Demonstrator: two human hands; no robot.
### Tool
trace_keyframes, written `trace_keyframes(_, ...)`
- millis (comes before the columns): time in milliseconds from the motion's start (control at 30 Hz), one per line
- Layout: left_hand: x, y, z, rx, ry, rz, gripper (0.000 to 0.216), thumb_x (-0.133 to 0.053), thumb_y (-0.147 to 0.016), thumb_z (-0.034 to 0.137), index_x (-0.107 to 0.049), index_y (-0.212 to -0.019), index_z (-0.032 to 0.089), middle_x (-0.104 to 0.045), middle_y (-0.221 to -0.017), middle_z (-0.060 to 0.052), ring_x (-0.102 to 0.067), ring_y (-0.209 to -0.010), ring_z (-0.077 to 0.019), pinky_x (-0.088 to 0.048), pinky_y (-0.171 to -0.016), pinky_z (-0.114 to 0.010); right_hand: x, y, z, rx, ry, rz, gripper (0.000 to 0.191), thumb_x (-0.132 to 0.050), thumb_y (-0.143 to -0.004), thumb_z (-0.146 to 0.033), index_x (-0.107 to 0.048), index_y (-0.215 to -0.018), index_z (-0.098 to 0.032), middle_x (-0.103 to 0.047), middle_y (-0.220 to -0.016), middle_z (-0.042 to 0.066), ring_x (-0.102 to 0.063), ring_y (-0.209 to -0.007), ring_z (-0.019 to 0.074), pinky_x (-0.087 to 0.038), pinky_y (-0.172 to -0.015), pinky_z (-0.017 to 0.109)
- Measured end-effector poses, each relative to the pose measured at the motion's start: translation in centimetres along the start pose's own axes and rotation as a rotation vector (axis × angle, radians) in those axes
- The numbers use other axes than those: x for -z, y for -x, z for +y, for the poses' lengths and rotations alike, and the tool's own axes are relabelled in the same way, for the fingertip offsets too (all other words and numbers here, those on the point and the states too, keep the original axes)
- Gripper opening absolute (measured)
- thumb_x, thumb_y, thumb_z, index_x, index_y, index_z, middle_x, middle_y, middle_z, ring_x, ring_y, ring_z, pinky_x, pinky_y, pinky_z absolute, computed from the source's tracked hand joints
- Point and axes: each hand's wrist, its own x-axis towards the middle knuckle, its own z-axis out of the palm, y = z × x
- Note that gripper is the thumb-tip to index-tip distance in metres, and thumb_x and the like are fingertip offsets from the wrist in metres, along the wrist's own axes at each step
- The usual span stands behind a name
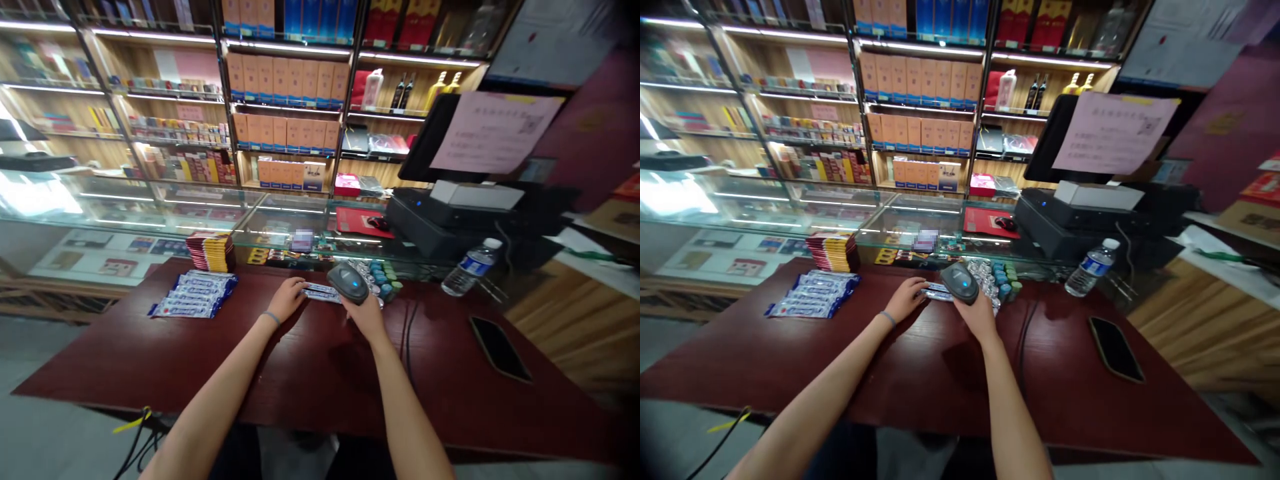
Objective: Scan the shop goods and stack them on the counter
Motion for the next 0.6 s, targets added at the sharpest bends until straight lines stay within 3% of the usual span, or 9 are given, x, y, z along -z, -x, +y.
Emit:
trace_keyframes(267, -0.7, 0.0, 0.1, -0.069, -0.050, -0.129, 0.039, -0.064, -0.089, 0.026, -0.065, -0.127, 0.024, -0.065, -0.123, -0.012, -0.056, -0.115, -0.0284, -0.044, -0.102, -0.047, 0.3, 0.0, -0.1, -0.040, -0.012, 0.014, 0.042, -0.068, -0.075, -0.039, -0.068, -0.112, -0.018, -0.077, -0.087, 0.008, -0.071, -0.096, 0.0317, -0.059, -0.075, 0.039)
trace_keyframes(467, -0.2, -0.2, 0.9, -0.034, -0.071, -0.170, 0.025, -0.060, -0.092, 0.031, -0.074, -0.111, 0.025, -0.070, -0.104, -0.011, -0.058, -0.103, -0.0266, -0.042, -0.097, -0.045, 0.3, 0.3, -0.6, -0.038, -0.008, 0.010, 0.041, -0.068, -0.076, -0.035, -0.068, -0.112, -0.017, -0.077, -0.091, 0.009, -0.070, -0.098, 0.0308, -0.057, -0.083, 0.040)
trace_keyframes(600, 0.4, -0.1, 1.4, -0.031, 0.008, -0.155, 0.024, -0.055, -0.095, 0.030, -0.076, -0.105, 0.024, -0.072, -0.100, -0.011, -0.059, -0.099, -0.0260, -0.044, -0.094, -0.043, 0.1, 0.1, 0.0, -0.013, 0.013, 0.016, 0.037, -0.069, -0.074, -0.036, -0.069, -0.106, -0.018, -0.077, -0.086, 0.008, -0.072, -0.091, 0.0295, -0.058, -0.078, 0.038)
